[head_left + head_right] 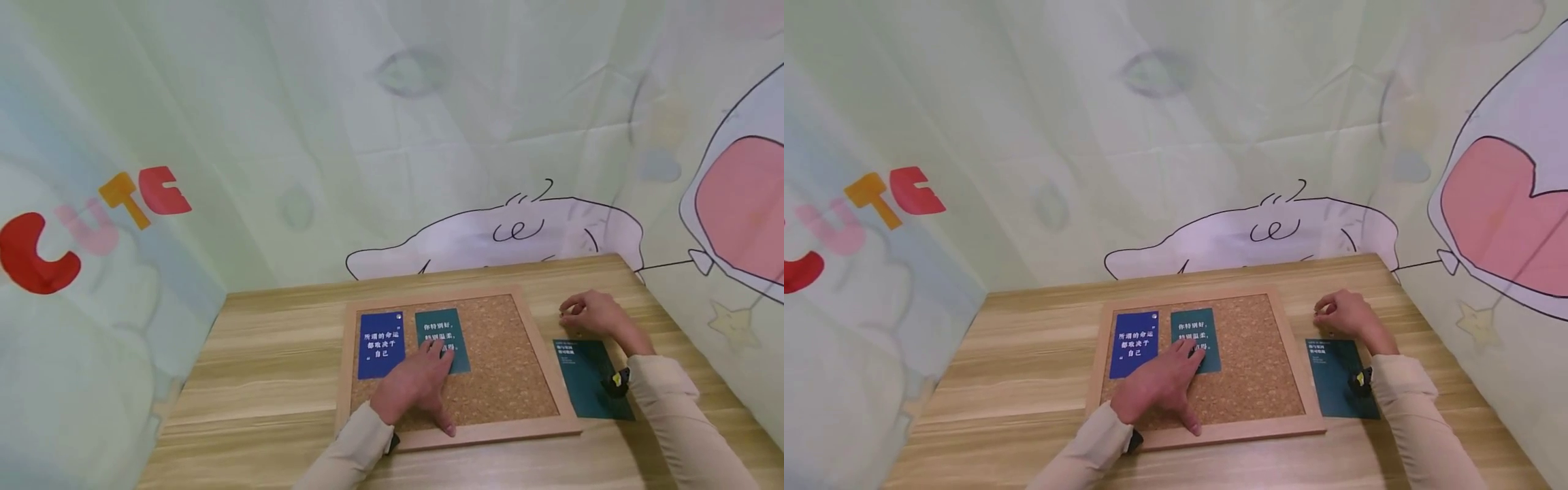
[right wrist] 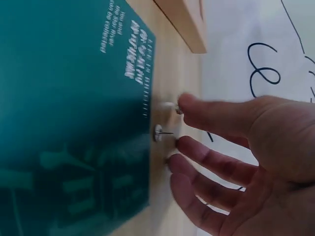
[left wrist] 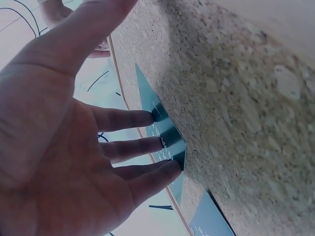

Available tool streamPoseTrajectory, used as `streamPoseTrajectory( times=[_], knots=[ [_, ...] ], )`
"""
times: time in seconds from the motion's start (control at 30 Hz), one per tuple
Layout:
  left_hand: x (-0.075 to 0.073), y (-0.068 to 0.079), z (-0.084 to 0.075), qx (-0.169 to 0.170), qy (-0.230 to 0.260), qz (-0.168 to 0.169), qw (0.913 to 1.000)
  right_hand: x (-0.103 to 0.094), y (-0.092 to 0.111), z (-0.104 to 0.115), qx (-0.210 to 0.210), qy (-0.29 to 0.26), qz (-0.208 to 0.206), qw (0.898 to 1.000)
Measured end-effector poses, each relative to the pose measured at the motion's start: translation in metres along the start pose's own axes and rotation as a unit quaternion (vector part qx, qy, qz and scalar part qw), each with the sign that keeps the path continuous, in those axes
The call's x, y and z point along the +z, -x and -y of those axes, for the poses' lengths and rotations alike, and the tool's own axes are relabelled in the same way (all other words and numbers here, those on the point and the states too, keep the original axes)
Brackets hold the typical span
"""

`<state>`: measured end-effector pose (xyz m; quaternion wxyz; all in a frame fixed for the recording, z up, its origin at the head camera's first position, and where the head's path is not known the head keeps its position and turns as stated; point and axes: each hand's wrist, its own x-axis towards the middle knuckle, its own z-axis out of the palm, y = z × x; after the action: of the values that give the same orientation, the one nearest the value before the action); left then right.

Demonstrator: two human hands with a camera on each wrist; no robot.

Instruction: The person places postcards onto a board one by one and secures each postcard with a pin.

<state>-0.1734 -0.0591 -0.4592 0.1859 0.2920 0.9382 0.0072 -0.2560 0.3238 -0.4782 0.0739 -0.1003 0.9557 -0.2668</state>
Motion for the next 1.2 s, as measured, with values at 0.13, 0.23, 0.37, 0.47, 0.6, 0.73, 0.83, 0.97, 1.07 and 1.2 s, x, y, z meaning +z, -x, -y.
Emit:
streamPoseTrajectory(
  times=[0.13, 0.23, 0.37, 0.47, 0.6, 0.73, 0.83, 0.97, 1.07, 1.2],
  knots=[
    [0.000, -0.001, 0.000, -0.001, 0.011, -0.002, 0.9999, 0.004, -0.002, -0.002, 0.006, 0.000, -0.023, 1.000],
    [0.000, 0.000, -0.001, -0.002, 0.009, -0.001, 1.0000, 0.006, -0.002, -0.001, 0.016, -0.001, -0.037, 0.999],
    [-0.002, 0.000, -0.002, -0.005, 0.005, 0.000, 1.0000, 0.008, -0.005, 0.000, 0.024, 0.003, -0.048, 0.999],
    [-0.002, 0.001, -0.003, -0.007, 0.007, 0.000, 1.0000, 0.008, -0.006, 0.001, 0.026, 0.006, -0.048, 0.998],
    [-0.002, 0.001, -0.003, -0.007, 0.013, 0.002, 0.9999, 0.007, -0.005, 0.002, 0.022, 0.004, -0.039, 0.999],
    [-0.002, 0.001, -0.003, -0.008, 0.020, 0.005, 0.9998, 0.006, -0.005, 0.004, 0.022, -0.006, -0.022, 0.999],
    [-0.003, 0.001, -0.002, -0.013, 0.025, 0.009, 0.9996, 0.008, -0.006, 0.004, 0.023, -0.010, -0.019, 1.000],
    [-0.003, 0.001, -0.002, -0.016, 0.031, 0.014, 0.9993, 0.012, -0.009, 0.003, 0.021, 0.001, -0.027, 0.999],
    [-0.003, 0.001, -0.002, -0.015, 0.028, 0.014, 0.9994, 0.013, -0.010, 0.003, 0.019, 0.006, -0.030, 0.999],
    [-0.003, 0.002, -0.003, -0.016, 0.022, 0.011, 0.9996, 0.013, -0.009, 0.006, 0.014, 0.003, -0.032, 0.999]
  ],
)
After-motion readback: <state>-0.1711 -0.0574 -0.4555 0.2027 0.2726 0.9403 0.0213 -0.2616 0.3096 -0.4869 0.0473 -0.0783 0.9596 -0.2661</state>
